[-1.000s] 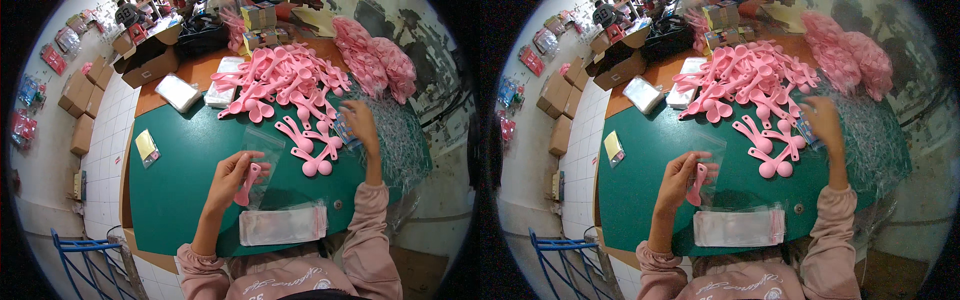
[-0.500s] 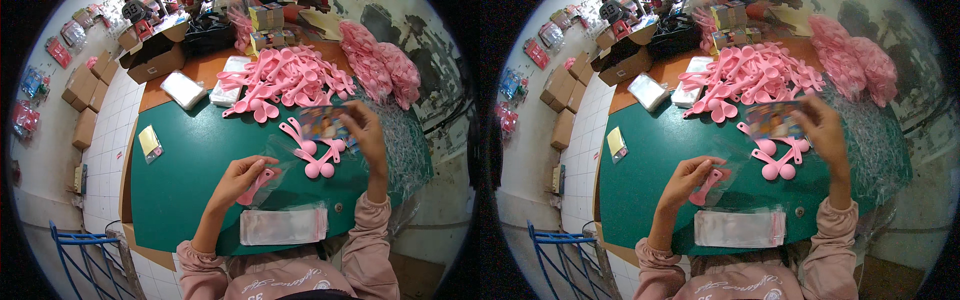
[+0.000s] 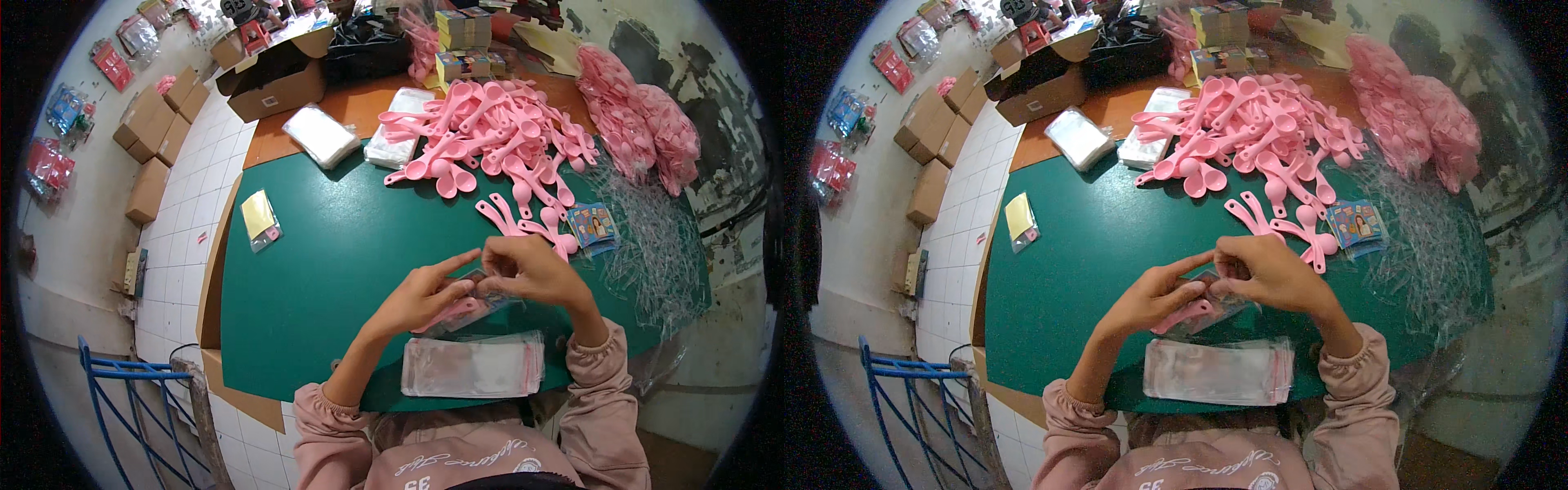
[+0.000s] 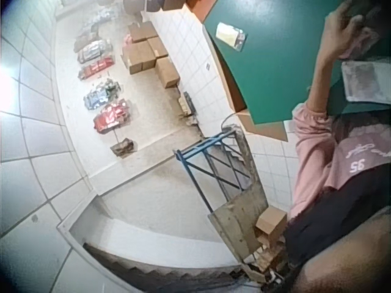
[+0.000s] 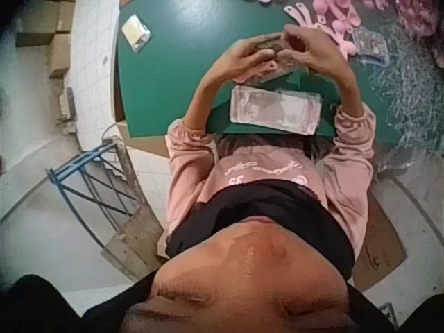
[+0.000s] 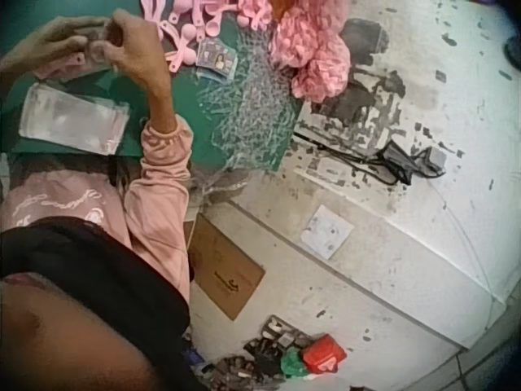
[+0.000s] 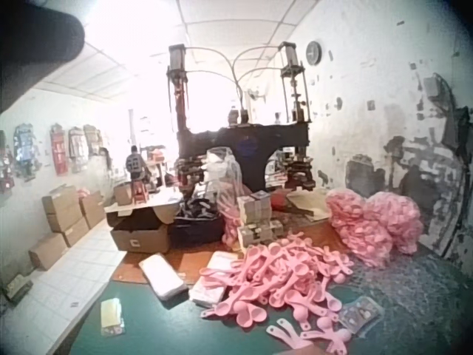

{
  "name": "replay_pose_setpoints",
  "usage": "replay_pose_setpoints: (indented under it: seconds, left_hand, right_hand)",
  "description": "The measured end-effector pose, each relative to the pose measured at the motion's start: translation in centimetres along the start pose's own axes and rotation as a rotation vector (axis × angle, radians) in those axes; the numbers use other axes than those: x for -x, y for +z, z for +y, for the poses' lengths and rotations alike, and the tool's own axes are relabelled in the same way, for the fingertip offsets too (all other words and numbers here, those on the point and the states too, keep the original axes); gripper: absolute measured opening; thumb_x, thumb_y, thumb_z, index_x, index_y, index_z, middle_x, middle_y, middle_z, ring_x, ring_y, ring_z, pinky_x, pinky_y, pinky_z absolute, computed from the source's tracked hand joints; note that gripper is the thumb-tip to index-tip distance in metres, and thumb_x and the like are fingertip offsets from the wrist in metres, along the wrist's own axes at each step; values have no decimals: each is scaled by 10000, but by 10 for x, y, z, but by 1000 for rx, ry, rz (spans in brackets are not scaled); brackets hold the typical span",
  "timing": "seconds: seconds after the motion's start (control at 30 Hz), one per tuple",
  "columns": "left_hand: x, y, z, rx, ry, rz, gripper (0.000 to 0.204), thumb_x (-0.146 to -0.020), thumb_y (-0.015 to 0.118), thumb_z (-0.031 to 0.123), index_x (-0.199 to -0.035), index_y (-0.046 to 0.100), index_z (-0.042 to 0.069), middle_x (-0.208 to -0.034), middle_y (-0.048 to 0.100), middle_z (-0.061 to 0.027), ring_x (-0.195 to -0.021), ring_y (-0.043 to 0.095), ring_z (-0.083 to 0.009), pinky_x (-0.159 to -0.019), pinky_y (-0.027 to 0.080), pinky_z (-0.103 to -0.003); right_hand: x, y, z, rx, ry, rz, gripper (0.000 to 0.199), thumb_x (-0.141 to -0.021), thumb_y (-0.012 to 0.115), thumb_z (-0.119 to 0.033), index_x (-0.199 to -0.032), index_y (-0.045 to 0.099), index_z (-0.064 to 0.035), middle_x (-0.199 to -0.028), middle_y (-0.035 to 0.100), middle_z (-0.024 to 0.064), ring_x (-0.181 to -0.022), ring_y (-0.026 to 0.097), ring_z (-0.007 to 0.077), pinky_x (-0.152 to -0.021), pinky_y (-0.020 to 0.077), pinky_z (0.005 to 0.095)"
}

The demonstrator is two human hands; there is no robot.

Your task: The person repeatedly picks up pink plastic ladles, places them into clear plastic bags, inserts a small printed card, and seals the bags. The person stacks the completed packages on the table.

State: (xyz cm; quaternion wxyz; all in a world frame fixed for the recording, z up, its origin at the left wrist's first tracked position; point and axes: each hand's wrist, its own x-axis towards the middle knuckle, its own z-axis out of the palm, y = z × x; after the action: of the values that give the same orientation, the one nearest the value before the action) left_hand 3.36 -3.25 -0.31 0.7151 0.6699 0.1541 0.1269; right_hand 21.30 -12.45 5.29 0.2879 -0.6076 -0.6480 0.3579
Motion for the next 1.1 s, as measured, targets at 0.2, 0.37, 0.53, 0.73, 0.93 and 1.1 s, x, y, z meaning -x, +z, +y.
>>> replay_pose_setpoints:
  seconds: [0.2, 0.37, 0.53, 0.73, 0.93, 1.1]
  left_hand:
    - [14, -8, 12, -635, -73, 65, 698, -841, 581, 240, -1392, 171, 121, -758, 625, -170, -659, 609, -230, -636, 461, -306]
    - [29, -48, 18, -472, -127, -70, 693, -809, 628, 206, -1374, 234, 132, -865, 641, -140, -792, 613, -173, -682, 484, -300]
    - [34, -55, 16, -224, -189, 45, 654, -798, 635, 136, -1351, 286, 137, -876, 629, -84, -793, 569, -101, -647, 475, -247]
    - [30, -49, 16, -258, -158, 6, 625, -803, 625, 126, -1338, 303, 113, -807, 626, -57, -746, 559, -85, -631, 461, -231]
    - [24, -29, -8, -599, 53, 577, 551, -868, 547, 187, -1330, 261, 97, -975, 583, -130, -868, 587, -170, -707, 494, -278]
    - [29, -8, -13, 429, -153, 240, 507, -946, 360, 233, -1360, 75, 166, -1117, 517, -206, -998, 559, -263, -784, 494, -356]
  right_hand:
    - [-8, 23, 19, -111, -45, -4, 110, -692, 645, -63, -779, 619, -3, -706, 592, 91, -626, 572, 159, -607, 450, 265]
    - [-4, 14, 29, -435, 135, 158, 188, -721, 651, -51, -895, 633, 16, -749, 626, 41, -657, 545, 76, -610, 443, 220]
    - [-5, 11, 10, -464, 232, 97, 119, -719, 672, -69, -746, 589, 11, -669, 566, -1, -639, 499, 52, -589, 419, 212]
    - [-9, 20, 24, -340, 171, 173, 164, -703, 687, -88, -678, 546, -8, -602, 524, -16, -597, 468, 46, -533, 385, 219]
    - [-22, 34, 18, -99, 75, 461, 243, -675, 725, -173, -711, 549, -9, -708, 579, 55, -623, 535, 125, -552, 415, 261]
    - [-24, 53, 20, 166, -386, 218, 478, -713, 681, -225, -1114, 491, -48, -1075, 491, 165, -1026, 474, 316, -870, 380, 396]
